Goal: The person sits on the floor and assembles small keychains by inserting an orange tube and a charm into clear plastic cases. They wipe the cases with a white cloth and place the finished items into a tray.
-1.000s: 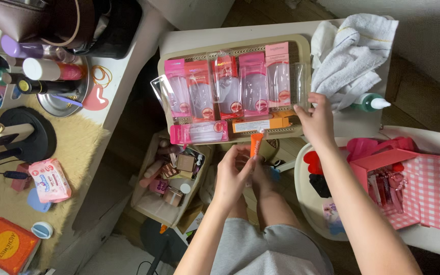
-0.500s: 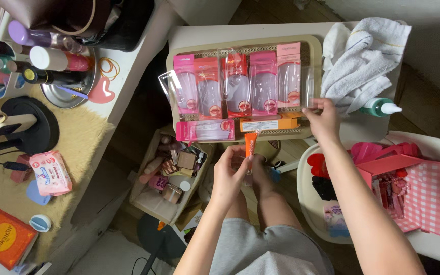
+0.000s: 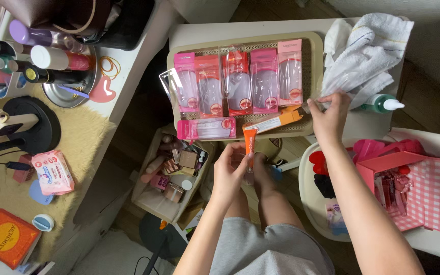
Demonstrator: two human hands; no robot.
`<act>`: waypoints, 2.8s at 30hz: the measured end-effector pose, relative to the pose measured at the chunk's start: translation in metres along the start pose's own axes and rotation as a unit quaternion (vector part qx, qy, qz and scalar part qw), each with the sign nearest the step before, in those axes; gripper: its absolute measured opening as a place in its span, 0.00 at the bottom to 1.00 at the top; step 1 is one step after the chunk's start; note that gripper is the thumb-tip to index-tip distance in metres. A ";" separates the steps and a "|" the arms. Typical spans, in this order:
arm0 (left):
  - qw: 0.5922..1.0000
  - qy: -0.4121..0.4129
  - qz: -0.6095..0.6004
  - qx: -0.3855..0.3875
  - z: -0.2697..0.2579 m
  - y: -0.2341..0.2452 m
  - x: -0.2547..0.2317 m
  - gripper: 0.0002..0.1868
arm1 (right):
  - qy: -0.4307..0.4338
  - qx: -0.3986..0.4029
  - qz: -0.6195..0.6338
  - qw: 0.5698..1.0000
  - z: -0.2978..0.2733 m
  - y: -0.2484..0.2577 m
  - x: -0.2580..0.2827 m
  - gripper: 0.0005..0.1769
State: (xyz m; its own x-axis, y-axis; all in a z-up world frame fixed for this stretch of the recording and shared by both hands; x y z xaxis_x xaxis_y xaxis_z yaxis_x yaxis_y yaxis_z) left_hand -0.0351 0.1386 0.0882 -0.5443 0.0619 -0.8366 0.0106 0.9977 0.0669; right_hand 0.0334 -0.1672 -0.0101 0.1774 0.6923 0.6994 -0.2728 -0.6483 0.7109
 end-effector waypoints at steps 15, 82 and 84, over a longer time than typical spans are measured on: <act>0.999 0.003 -0.034 -0.001 0.003 0.004 0.010 0.13 | -0.117 0.073 -0.197 0.971 0.000 -0.007 -0.032 0.52; 0.998 -0.030 -0.046 0.008 0.003 0.010 -0.006 0.12 | -0.286 0.186 0.415 0.843 -0.027 0.003 0.029 0.18; 0.999 -0.033 -0.033 0.021 -0.001 0.009 -0.013 0.12 | -0.268 0.199 0.432 0.838 -0.027 0.001 0.048 0.17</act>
State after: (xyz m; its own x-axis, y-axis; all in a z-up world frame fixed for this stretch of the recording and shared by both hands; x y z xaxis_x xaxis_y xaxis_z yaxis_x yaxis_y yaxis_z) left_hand -0.0286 0.1464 0.0999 -0.4877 -0.0042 -0.8730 0.0115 0.9999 -0.0113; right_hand 0.0159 -0.1258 0.0226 0.5040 -0.2628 0.8227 -0.2011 -0.9621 -0.1842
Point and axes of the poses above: each hand's wrist, its own z-axis towards the middle knuckle, its own y-axis out of the back of the hand, x = y × z, the point moved 8 cm from there along z, towards the middle knuckle, and after that the axes turned 2 degrees about -y, right-handed, at the moved point
